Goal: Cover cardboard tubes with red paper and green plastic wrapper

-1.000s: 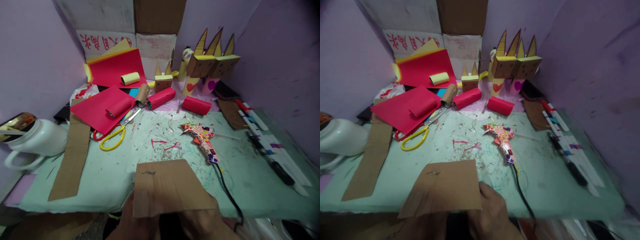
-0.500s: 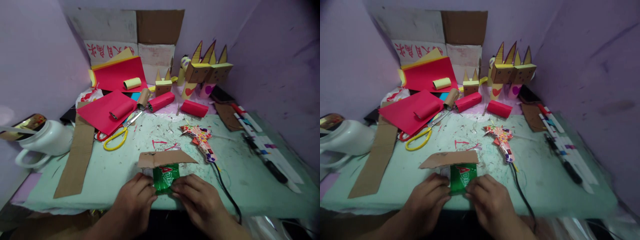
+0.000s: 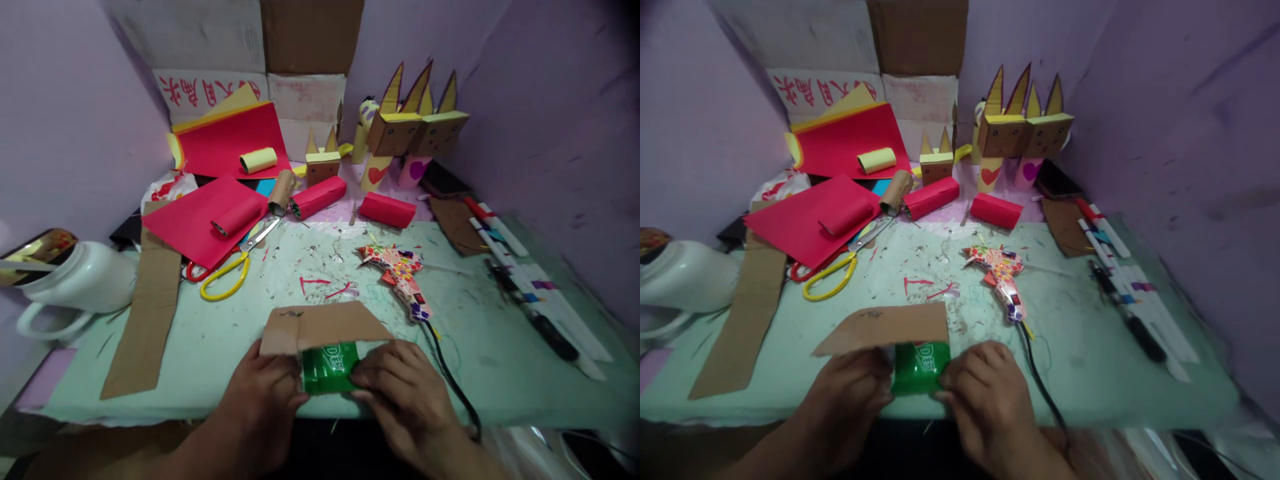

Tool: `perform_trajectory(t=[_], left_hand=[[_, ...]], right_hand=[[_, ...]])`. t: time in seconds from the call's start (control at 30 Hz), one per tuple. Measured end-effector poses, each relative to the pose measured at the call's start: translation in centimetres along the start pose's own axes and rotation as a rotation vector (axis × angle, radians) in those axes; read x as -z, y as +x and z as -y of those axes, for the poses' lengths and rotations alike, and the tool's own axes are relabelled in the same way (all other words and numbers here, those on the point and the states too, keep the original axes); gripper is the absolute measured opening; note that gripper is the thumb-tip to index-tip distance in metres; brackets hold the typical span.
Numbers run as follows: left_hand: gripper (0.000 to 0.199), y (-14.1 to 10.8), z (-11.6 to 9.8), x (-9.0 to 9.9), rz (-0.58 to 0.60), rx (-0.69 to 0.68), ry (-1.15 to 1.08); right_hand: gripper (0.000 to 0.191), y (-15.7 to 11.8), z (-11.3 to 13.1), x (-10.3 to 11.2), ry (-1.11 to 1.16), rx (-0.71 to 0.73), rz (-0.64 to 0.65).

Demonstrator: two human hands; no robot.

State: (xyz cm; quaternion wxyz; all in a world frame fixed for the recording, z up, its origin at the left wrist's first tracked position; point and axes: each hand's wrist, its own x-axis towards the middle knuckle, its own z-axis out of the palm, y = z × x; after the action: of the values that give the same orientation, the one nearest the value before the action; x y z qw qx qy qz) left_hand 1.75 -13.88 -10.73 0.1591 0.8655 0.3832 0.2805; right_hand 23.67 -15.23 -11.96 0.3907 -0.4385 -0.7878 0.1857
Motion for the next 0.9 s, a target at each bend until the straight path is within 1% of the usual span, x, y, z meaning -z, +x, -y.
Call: perform_trajectory(t=[0.1, 0.2, 0.23, 0.3, 0.37, 0.4, 0.43, 0.5, 0.53, 0.6, 0.67, 0.77, 0.83, 0.9], left_hand=[[0.019, 0.6, 0.0, -0.2, -0.016, 0.059, -0.03], [0.02, 1.3, 0.0, 0.0, 0.023, 0.122, -0.061], [0.022, 1.5, 0.0, 0.3, 0.05, 0.151, -0.075], [0.025, 2.3, -0.1, 1.2, 0.15, 0.21, -0.142], [0.024, 3.6, -0.1, 2.2, 0.232, 0.233, -0.235], [0.022, 4.4, 0.1, 2.6, 0.22, 0.22, -0.258], [0.023, 5.2, 0.3, 2.9, 0.181, 0.188, -0.244], [0.025, 6.5, 1.2, 3.1, 0.12, 0.149, -0.185], [0.025, 6.9, 1.9, 2.9, 0.124, 0.159, -0.181], [0.025, 6.9, 3.3, 2.5, 0.173, 0.203, -0.233], [0.025, 6.2, 4.5, 2.1, 0.227, 0.219, -0.285], [0.026, 5.0, 5.3, 2.0, 0.228, 0.242, -0.342], [0.024, 5.4, 5.4, 2.2, 0.217, 0.255, -0.341], [0.021, 6.9, 5.4, 2.3, 0.263, 0.248, -0.262]], right_hand=[[0.008, 0.5, 0.1, -0.1, 0.024, -0.036, 0.005], [0.013, 0.7, 0.2, -0.3, 0.005, -0.04, 0.021], [0.014, 0.8, 0.3, -0.3, -0.007, -0.042, 0.033], [0.016, 1.1, 0.3, -0.4, -0.024, -0.021, 0.043], [0.017, 1.7, 0.1, -0.5, -0.031, 0.041, 0.003], [0.017, 2.2, -0.1, -0.6, -0.03, 0.08, -0.023], [0.018, 2.6, -0.3, -0.7, -0.029, 0.117, -0.037], [0.018, 3.5, -0.9, -1.0, -0.031, 0.161, -0.004], [0.017, 3.8, -1.3, -1.1, -0.037, 0.163, 0.031], [0.016, 4.2, -1.7, -1.3, -0.053, 0.143, 0.08], [0.017, 4.3, -1.9, -1.4, -0.066, 0.107, 0.086], [0.027, 5.1, -1.7, -1.4, -0.139, 0.109, 0.14], [0.035, 5.9, -1.7, -1.6, -0.204, 0.148, 0.193], [0.037, 6.7, -1.8, -2.0, -0.204, 0.196, 0.208]])
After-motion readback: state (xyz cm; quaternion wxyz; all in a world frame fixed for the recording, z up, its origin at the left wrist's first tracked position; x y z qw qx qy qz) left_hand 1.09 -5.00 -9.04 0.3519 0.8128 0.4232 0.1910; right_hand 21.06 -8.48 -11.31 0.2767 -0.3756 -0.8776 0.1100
